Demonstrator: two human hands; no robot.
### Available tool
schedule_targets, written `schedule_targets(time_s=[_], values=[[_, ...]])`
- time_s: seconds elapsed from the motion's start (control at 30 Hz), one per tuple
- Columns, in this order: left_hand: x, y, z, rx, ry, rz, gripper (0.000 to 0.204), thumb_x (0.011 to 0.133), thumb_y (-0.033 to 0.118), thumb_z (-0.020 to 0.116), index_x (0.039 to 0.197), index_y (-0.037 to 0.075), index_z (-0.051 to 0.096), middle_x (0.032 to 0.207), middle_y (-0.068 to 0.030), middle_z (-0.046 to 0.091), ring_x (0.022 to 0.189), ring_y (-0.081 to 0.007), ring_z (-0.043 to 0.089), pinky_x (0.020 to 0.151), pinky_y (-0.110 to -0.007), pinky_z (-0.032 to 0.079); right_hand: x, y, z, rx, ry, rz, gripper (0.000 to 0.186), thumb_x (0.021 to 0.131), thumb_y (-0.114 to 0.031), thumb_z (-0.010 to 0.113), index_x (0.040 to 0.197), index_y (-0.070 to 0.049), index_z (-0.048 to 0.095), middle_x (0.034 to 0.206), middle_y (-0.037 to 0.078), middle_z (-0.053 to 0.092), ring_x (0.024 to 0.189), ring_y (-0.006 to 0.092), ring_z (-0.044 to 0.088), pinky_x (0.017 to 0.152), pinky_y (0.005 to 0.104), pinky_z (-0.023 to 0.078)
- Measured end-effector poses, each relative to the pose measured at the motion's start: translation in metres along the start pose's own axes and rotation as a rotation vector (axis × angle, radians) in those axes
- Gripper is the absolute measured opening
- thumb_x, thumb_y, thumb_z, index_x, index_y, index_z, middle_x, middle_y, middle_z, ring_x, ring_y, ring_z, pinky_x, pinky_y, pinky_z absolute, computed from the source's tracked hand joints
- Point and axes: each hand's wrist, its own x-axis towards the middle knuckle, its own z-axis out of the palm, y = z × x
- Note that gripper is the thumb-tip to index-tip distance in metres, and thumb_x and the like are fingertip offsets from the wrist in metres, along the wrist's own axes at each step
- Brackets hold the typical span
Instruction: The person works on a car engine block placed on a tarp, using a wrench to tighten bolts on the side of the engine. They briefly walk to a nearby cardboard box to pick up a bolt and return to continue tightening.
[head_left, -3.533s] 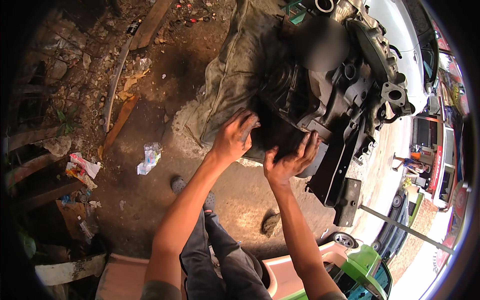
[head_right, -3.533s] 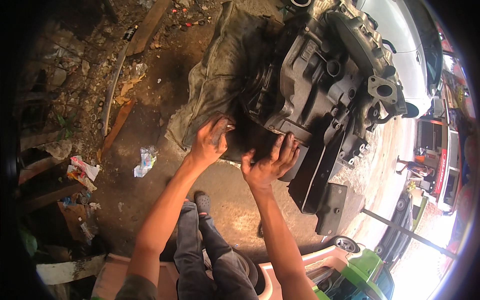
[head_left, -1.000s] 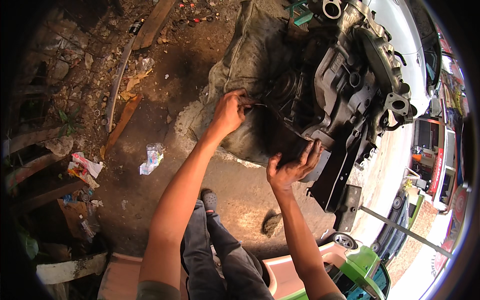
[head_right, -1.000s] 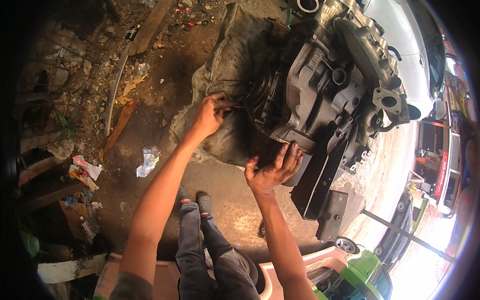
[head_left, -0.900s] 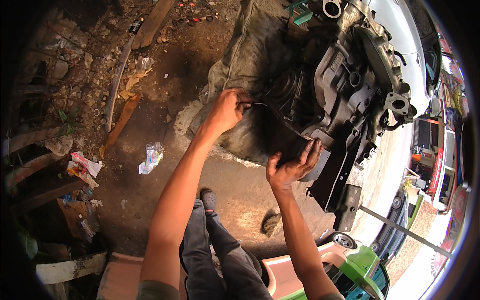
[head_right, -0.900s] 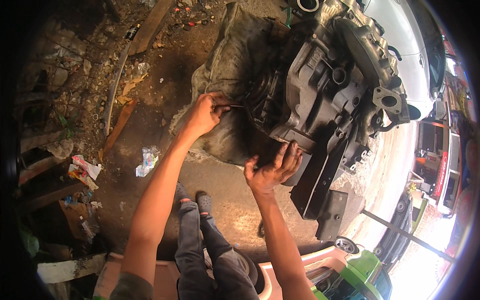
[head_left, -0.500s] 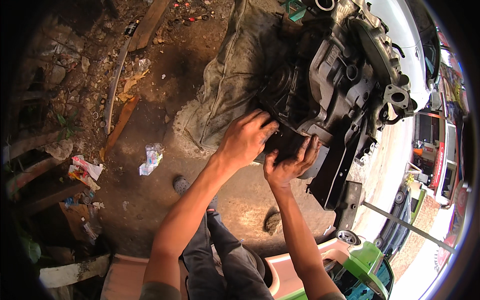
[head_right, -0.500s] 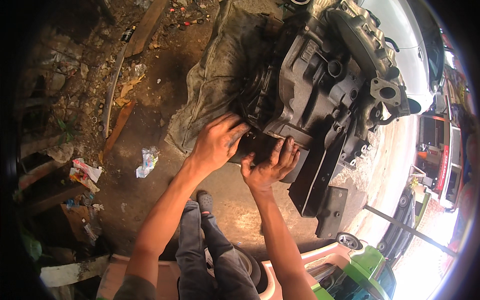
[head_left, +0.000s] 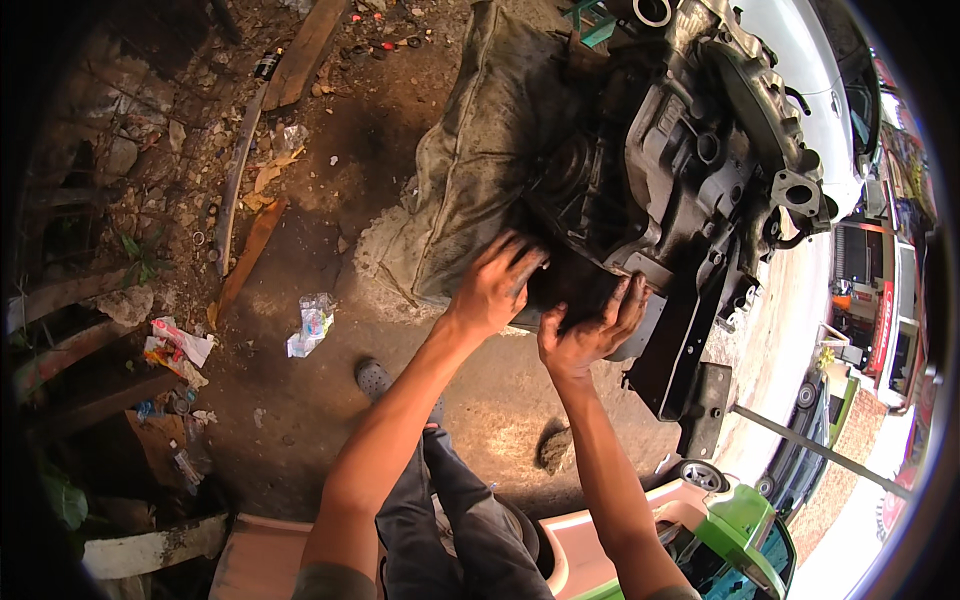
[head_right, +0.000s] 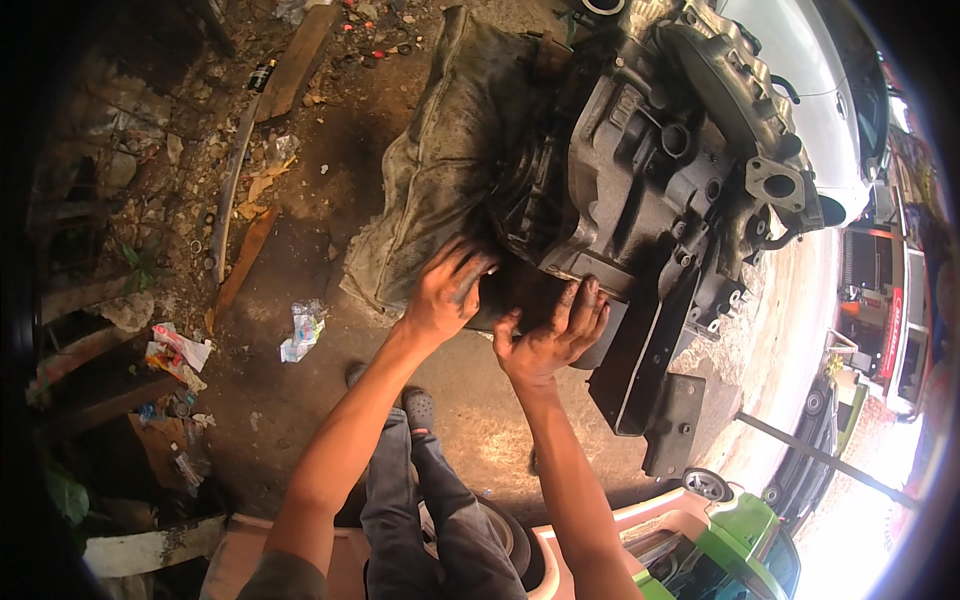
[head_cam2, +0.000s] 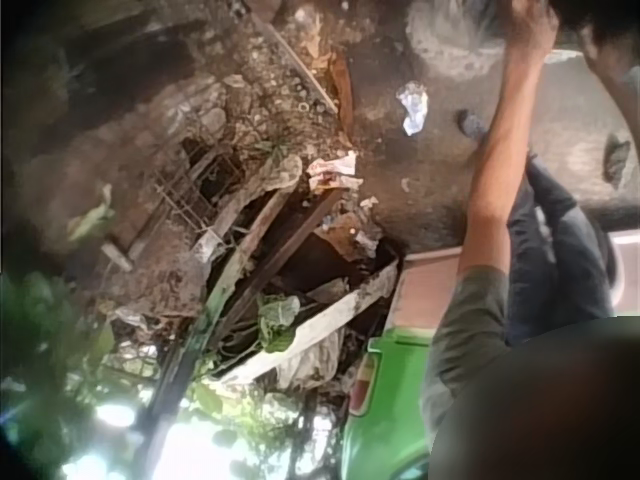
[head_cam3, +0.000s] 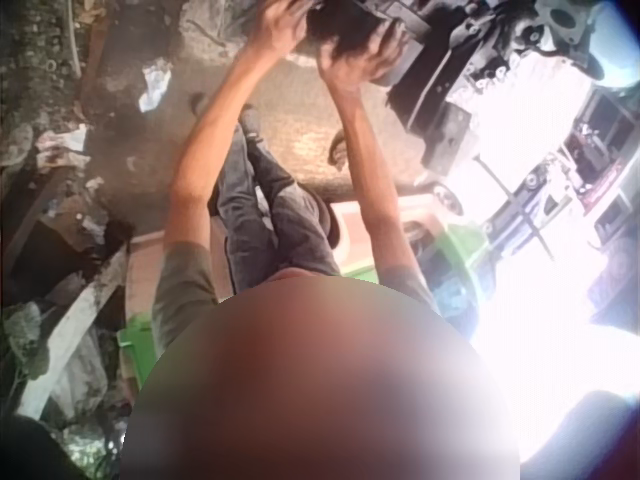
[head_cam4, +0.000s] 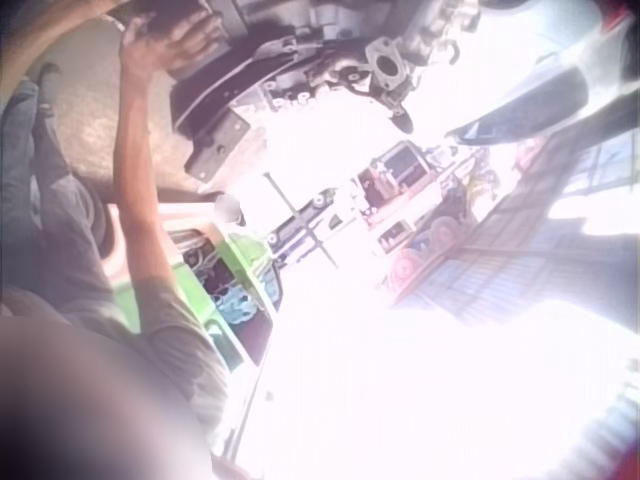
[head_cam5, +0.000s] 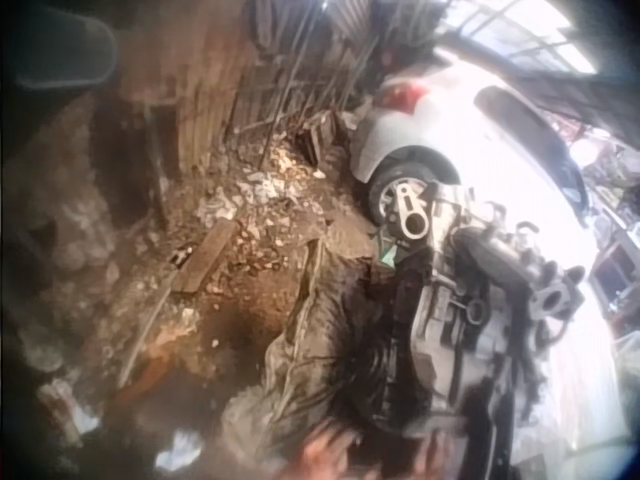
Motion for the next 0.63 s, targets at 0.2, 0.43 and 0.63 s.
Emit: schedule_targets(time_s=[0.2,0.43,0.63], values=[[0.010,-0.015,-0.048,-0.158,-0.221,-0.504,0.033,0.078,-0.009,0.053,0.110,-0.006,0.059,0.101,-0.0214,0.063,0.090,-0.0360,0.065,0.077,-0.041,0.054,0.001,0.000,0.000,0.012,0.012,0.004,0.074,0.079,-0.030,0.055,0.143,-0.001,0.035,0.144,0.024,0.039,0.136,0.0405,0.034,0.114,0.0541,0.023],[0.055,-0.005,-0.051,0.395,-0.677,-0.311,0.045,0.081,0.003,0.059,0.127,0.005,0.060,0.097,-0.0168,0.065,0.095,-0.0353,0.064,0.087,-0.046,0.050,0.001,-0.001,0.000,0.014,0.010,-0.003,0.075,0.079,-0.030,0.056,0.144,-0.001,0.034,0.144,0.024,0.039,0.136,0.0415,0.034,0.114,0.0548,0.023],[0.061,-0.031,-0.068,0.353,-0.635,-0.219,0.046,0.083,0.014,0.064,0.129,0.010,0.061,0.096,-0.0153,0.064,0.108,-0.0267,0.060,0.105,-0.039,0.037,0.000,-0.001,-0.003,-0.019,-0.044,-0.026,0.078,0.080,-0.028,0.054,0.146,0.004,0.028,0.148,0.028,0.031,0.137,0.0471,0.028,0.114,0.0554,0.022]])
